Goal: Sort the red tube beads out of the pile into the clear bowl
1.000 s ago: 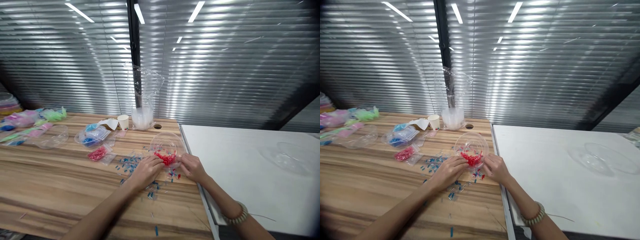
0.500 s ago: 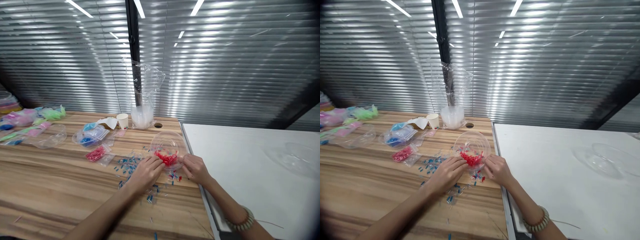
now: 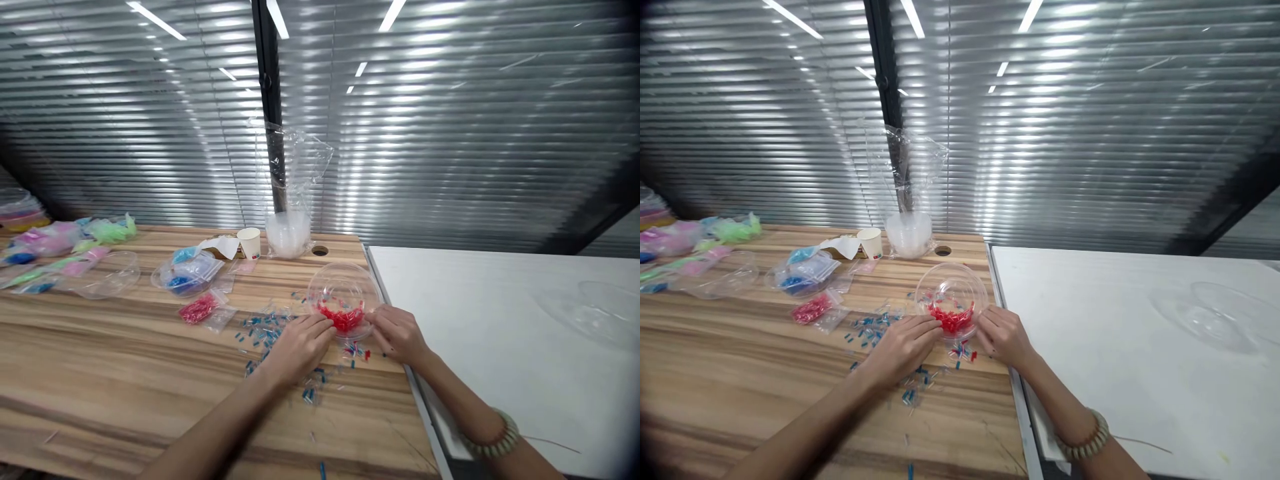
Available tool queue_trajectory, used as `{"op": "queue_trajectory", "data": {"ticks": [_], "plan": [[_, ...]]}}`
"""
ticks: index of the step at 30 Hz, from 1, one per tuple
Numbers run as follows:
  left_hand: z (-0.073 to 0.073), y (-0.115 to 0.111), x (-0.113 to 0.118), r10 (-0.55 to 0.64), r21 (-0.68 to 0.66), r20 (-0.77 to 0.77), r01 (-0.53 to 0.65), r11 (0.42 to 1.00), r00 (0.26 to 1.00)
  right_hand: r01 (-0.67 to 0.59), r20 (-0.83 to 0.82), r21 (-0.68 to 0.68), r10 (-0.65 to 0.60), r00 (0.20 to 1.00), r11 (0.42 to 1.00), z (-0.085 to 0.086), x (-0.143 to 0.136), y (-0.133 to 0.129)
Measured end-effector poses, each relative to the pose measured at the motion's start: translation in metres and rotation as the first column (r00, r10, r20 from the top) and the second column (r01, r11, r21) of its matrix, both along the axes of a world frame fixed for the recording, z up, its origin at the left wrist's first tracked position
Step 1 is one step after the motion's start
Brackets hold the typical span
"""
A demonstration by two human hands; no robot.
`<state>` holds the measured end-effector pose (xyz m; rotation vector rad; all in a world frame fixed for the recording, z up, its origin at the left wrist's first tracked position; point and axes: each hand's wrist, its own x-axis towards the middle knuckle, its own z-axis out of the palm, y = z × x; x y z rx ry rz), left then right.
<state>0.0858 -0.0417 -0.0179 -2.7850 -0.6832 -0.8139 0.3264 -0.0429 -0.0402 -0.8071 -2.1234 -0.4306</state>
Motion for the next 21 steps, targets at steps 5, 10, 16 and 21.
{"op": "queue_trajectory", "data": {"ticks": [5,10,16,21], "plan": [[-0.0002,0.0002,0.0000,-0.009,-0.012,-0.021,0.009,1.000,1.000,0.014,0.011,-0.002,-0.014,1.000,1.000,-0.0004,0.0008,0.0007],[-0.0027,-0.0015,0.0017,-0.020,0.017,-0.077,0.021,1.000,0.997,0.037,0.004,0.028,-0.037,0.999,0.999,-0.0001,0.0012,0.0039],[-0.0008,-0.0013,-0.0020,-0.025,0.093,-0.106,0.035,0.995,0.994,0.017,-0.010,0.016,-0.017,1.000,1.000,-0.0006,0.0027,0.0018],[0.0007,0.0023,-0.0056,-0.044,0.147,-0.100,0.058,0.987,0.994,0.000,-0.018,0.009,0.001,1.000,1.000,-0.0016,0.0034,-0.0003]]}}
